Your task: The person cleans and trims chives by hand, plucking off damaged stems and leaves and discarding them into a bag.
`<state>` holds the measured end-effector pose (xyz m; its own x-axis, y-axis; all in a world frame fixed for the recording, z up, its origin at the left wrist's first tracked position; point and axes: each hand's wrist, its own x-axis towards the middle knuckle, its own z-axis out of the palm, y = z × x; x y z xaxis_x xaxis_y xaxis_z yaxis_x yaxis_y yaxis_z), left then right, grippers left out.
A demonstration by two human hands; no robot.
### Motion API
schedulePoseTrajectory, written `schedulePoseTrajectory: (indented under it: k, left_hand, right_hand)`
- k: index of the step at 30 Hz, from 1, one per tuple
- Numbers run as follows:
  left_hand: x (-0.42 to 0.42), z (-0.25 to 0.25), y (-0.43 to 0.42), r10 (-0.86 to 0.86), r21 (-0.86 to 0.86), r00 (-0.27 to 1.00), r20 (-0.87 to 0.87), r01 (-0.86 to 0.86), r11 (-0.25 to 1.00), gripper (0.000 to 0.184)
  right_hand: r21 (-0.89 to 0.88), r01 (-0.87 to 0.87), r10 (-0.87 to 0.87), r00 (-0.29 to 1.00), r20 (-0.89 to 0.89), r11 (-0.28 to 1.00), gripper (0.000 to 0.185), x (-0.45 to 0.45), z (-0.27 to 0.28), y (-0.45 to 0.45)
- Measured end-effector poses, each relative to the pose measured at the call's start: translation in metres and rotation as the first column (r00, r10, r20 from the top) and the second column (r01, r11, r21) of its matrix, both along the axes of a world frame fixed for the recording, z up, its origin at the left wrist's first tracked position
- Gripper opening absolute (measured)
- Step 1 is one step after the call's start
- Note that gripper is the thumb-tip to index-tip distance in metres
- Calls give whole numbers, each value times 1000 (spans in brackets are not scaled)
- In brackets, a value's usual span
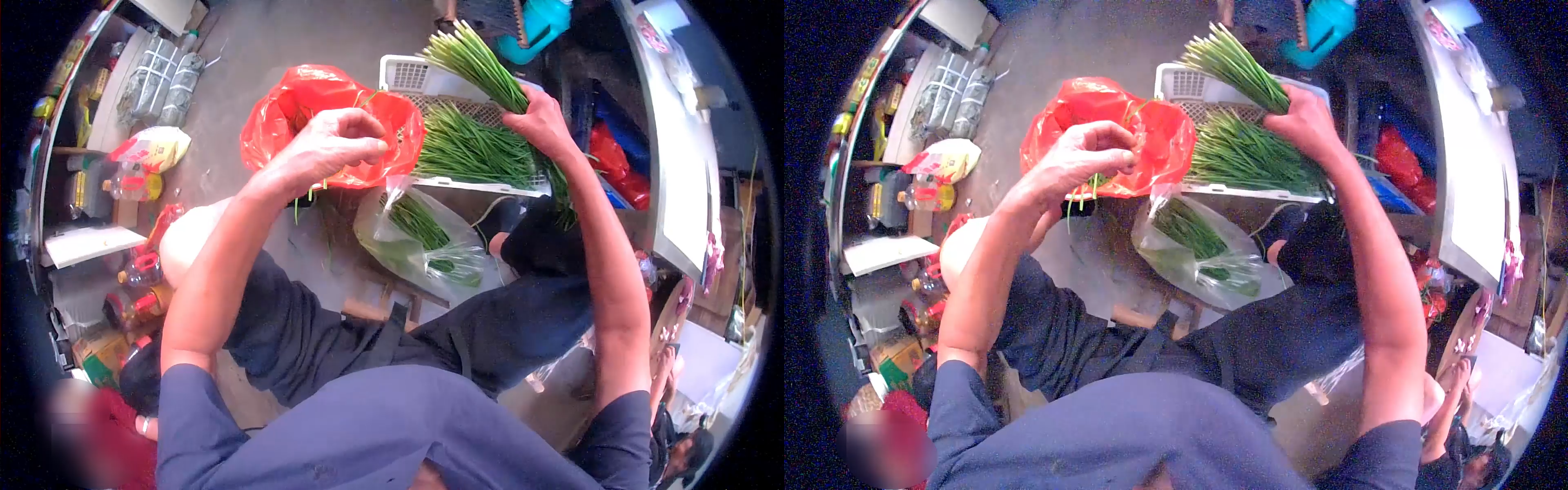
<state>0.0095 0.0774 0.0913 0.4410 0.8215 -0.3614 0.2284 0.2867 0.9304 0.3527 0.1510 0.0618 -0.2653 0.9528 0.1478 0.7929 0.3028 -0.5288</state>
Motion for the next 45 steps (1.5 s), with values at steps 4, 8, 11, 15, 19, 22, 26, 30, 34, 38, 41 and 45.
schedulePoseTrajectory:
  k: [4, 8, 11, 15, 19, 22, 26, 30, 34, 38, 41, 45]
  left_hand:
    - [13, -17, -1, -84, 30, 996, 20, 83, 996, 28]
    - [30, -46, -20, -189, 389, 960, -209, 259, 884, 32]
    - [41, -80, -43, -345, 490, 900, -265, 434, 756, 47]
    - [35, -117, -68, -412, 399, 743, -527, 644, 652, 37]
    - [26, -120, -62, -451, 206, 499, -740, 807, 554, 13]
    - [24, -102, -55, -478, 108, 475, -739, 784, 612, 12]
    - [16, -85, -53, -516, -7, 440, -735, 756, 655, 16]
    - [6, -73, -50, -528, -92, 471, -707, 679, 729, 18]
    - [-3, -88, -50, -460, 70, 547, -699, 693, 718, 20]
    - [6, -80, -46, -544, -79, 492, -680, 688, 721, 17]
    - [-1, -88, -41, -441, 60, 546, -713, 673, 737, 16]
    - [-5, -87, -33, -383, 125, 577, -722, 653, 747, 17]
  right_hand:
    - [-175, -8, 46, 976, 214, 985, 34, 11, -50, 28]
    - [-282, 48, 77, 906, 416, 958, 40, 22, -120, 34]
    - [-204, 61, 38, 893, 448, 977, 54, 20, -148, 11]
    - [-369, -37, 180, 915, 362, 929, 37, 9, -159, -13]
    - [-874, -153, 145, 985, -96, 461, 23, -26, -115, -38]
    - [-948, -255, 173, 959, -223, 191, 20, -45, -107, -68]
    - [-914, -321, 259, 931, -257, 247, 21, -81, -128, -118]
    - [-823, -202, 73, 978, -193, 531, 22, -108, -209, -165]
    - [-815, -10, -171, 976, -133, 580, 22, -141, -236, -188]
    - [-610, -174, 120, 984, -129, 773, 20, -156, -231, -192]
    - [-550, 95, -164, 983, -77, 829, 21, -163, -238, -189]
    - [-585, 267, -351, 936, -34, 766, 32, -160, -221, -173]
